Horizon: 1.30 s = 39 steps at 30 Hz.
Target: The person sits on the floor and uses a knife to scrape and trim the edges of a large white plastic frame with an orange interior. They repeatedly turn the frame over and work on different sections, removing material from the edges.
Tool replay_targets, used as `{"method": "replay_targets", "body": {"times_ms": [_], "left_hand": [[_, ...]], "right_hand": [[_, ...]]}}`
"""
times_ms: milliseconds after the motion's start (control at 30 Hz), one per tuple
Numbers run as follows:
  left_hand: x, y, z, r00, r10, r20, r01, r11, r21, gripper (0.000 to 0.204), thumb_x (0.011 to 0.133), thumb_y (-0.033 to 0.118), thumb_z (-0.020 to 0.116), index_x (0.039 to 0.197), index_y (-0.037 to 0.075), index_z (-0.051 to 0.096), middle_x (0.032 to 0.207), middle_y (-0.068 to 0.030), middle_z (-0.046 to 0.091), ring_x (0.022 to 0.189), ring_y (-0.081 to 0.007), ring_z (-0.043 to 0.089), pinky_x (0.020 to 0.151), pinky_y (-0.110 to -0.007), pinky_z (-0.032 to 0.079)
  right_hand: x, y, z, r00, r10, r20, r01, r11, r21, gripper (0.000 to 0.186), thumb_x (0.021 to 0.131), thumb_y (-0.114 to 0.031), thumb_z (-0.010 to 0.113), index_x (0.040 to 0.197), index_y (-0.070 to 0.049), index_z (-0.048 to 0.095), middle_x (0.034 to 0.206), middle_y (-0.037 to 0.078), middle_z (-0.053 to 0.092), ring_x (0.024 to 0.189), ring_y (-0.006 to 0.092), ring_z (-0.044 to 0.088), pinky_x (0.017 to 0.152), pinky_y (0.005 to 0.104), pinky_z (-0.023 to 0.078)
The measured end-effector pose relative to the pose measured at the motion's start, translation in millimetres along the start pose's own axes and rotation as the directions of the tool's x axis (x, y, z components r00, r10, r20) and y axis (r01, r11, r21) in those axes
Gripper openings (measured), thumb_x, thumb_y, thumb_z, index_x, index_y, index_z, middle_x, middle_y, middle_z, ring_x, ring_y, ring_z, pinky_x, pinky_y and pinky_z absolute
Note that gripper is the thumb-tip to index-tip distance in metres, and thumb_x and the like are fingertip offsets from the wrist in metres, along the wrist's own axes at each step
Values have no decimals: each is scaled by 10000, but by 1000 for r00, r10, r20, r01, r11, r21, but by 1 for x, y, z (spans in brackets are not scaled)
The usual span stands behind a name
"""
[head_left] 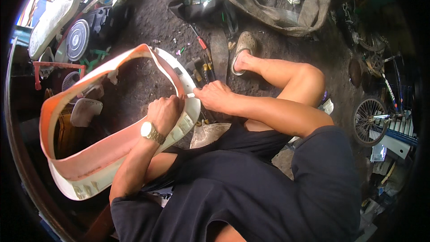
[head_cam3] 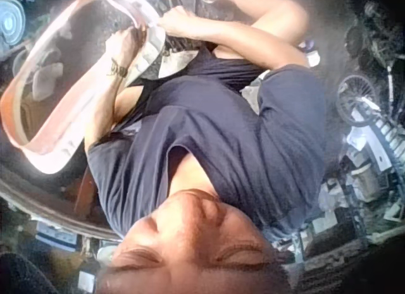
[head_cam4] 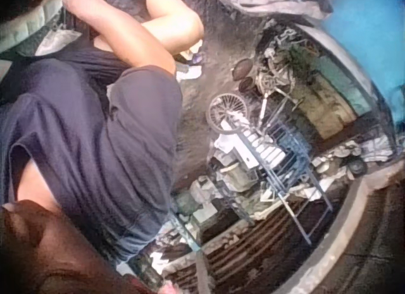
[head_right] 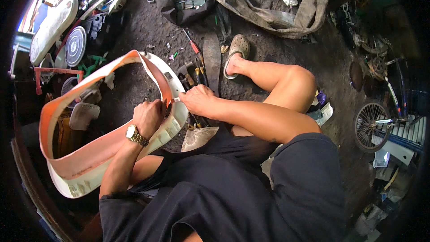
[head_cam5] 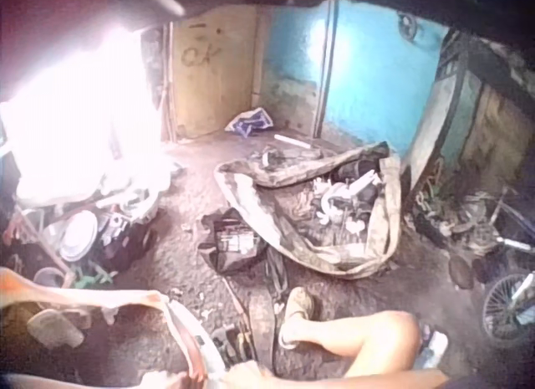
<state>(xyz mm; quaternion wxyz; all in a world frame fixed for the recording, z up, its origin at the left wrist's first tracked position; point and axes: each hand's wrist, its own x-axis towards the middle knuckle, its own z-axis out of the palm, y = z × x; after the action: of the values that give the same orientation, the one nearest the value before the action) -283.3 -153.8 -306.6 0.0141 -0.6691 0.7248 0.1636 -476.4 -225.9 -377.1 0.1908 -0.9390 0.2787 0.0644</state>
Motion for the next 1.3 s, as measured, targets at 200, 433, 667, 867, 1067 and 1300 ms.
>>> {"method": "replay_targets", "body": {"times_ms": [200, 433, 667, 867, 1067, 1300], "left_hand": [[6, -2, -5, 996, 44, -81, -45, 999, -13, 393, 986, 323, 563, 703, 62, 647, 607, -209, 628, 585, -393, 657, 552, -486, 531], [17, -7, -37, 971, 26, -238, -34, 999, -31, 434, 997, 322, 571, 662, 50, 620, 580, -219, 588, 560, -405, 630, 528, -480, 504], [1, -15, -102, 953, -115, -279, 117, 993, -8, 271, 915, 273, 659, 796, 35, 605, 873, -197, 658, 742, -382, 638, 635, -483, 485], [-82, 92, -143, 968, 248, -39, -250, 967, -47, 618, 794, 200, 730, 1363, 75, 526, 1340, -228, 488, 1179, -410, 501, 995, -534, 427], [-67, 60, -106, 960, 259, -109, -229, 947, 226, 407, 815, 160, 655, 1215, 99, 616, 1400, -201, 507, 1197, -332, 559, 937, -463, 467], [-50, 60, -190, 847, 531, -32, -501, 817, 287, 236, 818, 213, 633, 1045, 148, 632, 1311, -94, 599, 1083, -219, 634, 935, -434, 490]], "right_hand": [[30, 13, -15, 998, 23, -59, -25, 999, -37, 170, 899, -171, 550, 970, -34, 619, 792, 182, 718, 742, 335, 731, 638, 468, 575], [41, 36, -49, 982, -27, -189, 20, 999, -40, 189, 976, -208, 503, 1074, -62, 571, 794, 208, 696, 725, 390, 706, 618, 517, 537], [-3, 5, -129, 1000, 8, 7, -9, 1000, 20, 310, 988, -254, 483, 1077, -12, 656, 877, 219, 724, 842, 369, 728, 752, 500, 562], [-24, 2, -145, 977, 155, 145, -185, 957, 222, 407, 1008, -309, 485, 1080, 37, 685, 940, 275, 709, 909, 434, 698, 838, 546, 527], [-24, 15, -150, 982, 173, 69, -187, 915, 358, 424, 1036, -371, 443, 1070, -28, 690, 933, 249, 704, 866, 450, 673, 801, 537, 513], [-63, 37, -192, 990, -3, 144, -74, 849, 523, 424, 1032, -404, 473, 1121, -56, 699, 937, 216, 718, 896, 360, 696, 857, 450, 517]]}}
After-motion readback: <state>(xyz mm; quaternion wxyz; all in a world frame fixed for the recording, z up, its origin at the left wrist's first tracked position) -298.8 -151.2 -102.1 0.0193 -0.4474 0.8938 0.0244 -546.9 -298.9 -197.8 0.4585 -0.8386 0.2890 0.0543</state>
